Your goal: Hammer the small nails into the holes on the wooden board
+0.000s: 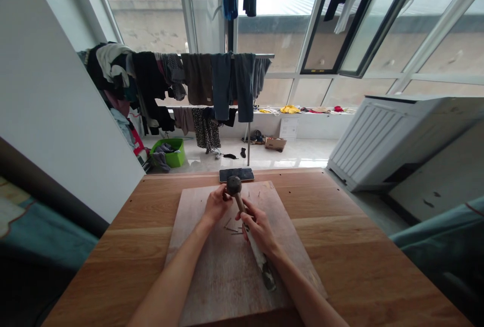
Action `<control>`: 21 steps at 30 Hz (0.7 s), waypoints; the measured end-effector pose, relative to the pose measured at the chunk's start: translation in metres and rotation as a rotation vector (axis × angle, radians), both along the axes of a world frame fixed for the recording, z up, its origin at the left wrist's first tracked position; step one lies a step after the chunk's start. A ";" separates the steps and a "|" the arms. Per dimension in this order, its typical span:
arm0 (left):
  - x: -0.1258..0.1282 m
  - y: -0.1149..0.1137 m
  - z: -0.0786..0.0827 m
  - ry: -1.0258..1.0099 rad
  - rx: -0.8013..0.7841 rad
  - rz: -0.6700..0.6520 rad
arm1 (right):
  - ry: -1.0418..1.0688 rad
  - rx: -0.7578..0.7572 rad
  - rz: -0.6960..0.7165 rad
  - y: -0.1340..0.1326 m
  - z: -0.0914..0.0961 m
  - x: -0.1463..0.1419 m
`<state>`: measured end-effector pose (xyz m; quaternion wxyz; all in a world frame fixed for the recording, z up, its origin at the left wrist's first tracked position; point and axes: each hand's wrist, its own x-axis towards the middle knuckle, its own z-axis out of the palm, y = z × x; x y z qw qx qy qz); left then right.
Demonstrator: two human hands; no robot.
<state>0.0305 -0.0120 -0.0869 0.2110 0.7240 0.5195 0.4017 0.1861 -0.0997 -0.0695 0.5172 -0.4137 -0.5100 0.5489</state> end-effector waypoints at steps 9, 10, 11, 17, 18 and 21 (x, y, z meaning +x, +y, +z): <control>-0.017 -0.013 0.032 0.274 0.000 -0.200 | 0.082 0.001 -0.073 0.001 0.006 0.003; -0.022 -0.019 0.038 0.330 -0.003 -0.262 | 0.086 0.000 -0.083 0.001 0.006 0.003; -0.026 -0.025 0.044 0.389 -0.006 -0.326 | 0.090 0.000 -0.089 0.001 0.006 0.004; -0.029 -0.051 0.062 0.656 -0.021 -0.529 | 0.100 0.001 -0.065 0.001 0.006 0.003; -0.027 -0.052 0.063 0.673 -0.022 -0.535 | 0.101 0.002 -0.067 0.001 0.006 0.003; -0.024 -0.049 0.064 0.675 -0.028 -0.527 | 0.099 0.000 -0.073 0.001 0.005 0.003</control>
